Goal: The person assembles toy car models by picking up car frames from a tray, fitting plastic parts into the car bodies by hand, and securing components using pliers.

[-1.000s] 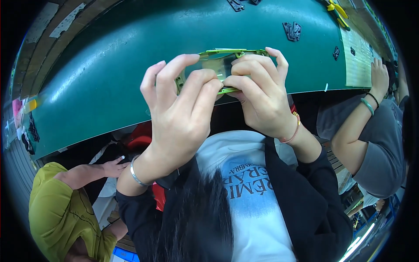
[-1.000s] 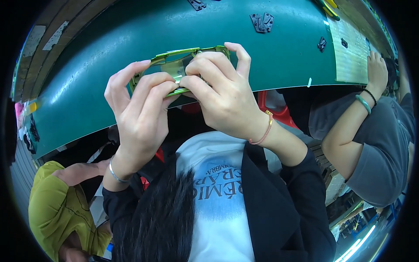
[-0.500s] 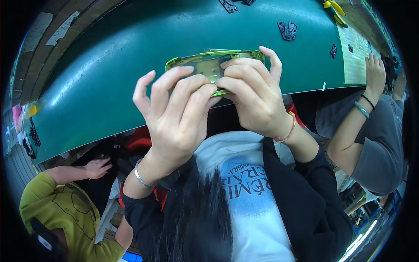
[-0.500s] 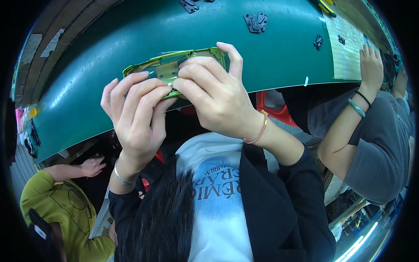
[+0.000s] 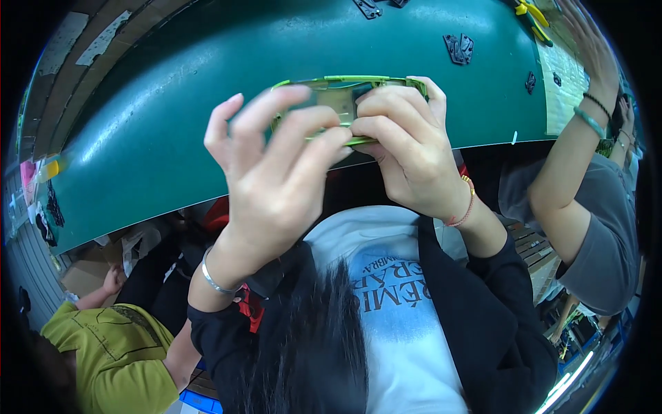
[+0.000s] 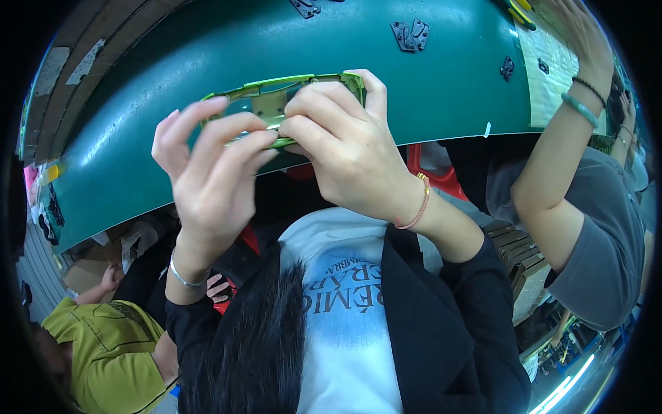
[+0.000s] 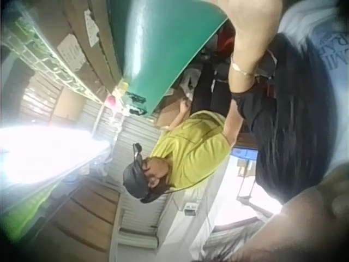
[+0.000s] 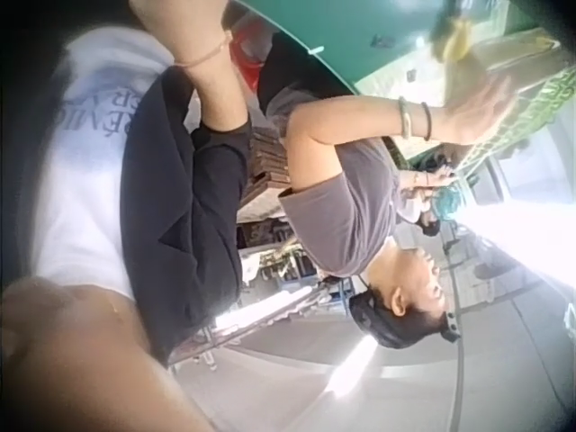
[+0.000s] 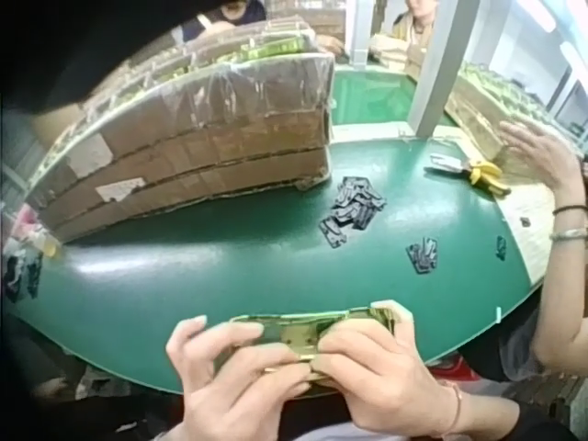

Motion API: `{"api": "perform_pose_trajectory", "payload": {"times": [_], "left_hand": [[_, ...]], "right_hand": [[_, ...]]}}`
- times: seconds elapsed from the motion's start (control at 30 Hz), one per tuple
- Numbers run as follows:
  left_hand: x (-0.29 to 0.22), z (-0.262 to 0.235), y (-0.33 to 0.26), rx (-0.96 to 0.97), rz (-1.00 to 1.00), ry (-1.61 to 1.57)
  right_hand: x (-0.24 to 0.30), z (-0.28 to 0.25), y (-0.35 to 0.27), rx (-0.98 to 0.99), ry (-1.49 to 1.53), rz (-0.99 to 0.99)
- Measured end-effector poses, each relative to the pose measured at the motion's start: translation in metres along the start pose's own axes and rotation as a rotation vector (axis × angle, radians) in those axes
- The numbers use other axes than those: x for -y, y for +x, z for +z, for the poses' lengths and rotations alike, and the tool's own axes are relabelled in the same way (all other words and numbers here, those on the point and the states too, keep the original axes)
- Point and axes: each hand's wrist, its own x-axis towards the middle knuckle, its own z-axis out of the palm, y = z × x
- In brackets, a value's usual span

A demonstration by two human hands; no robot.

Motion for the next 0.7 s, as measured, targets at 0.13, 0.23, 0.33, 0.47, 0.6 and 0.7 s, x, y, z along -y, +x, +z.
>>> {"api": "perform_pose_trajectory", "payload": {"times": [0.13,0.23,0.33,0.47,0.6,0.7], "left_hand": [[0.014,0.005,-0.006,-0.066,-0.024,-0.145],[0.009,0.006,-0.01,-0.075,-0.034,-0.146],[0.001,0.0,-0.011,0.002,-0.083,-0.142],[0.001,0.003,-0.012,-0.012,-0.096,-0.15],[0.007,0.006,-0.013,-0.024,-0.04,-0.175],[0.01,0.002,-0.018,-0.241,-0.061,-0.394]], "right_hand": [[0.001,-0.01,0.001,0.099,0.066,0.041],[-0.002,-0.01,-0.001,0.122,0.109,0.045],[-0.006,-0.009,-0.005,0.12,0.108,0.031],[-0.007,-0.008,-0.003,0.1,0.111,0.019],[-0.012,-0.011,-0.002,0.108,0.106,-0.021],[-0.003,-0.03,0.001,0.224,0.6,0.15]]}}
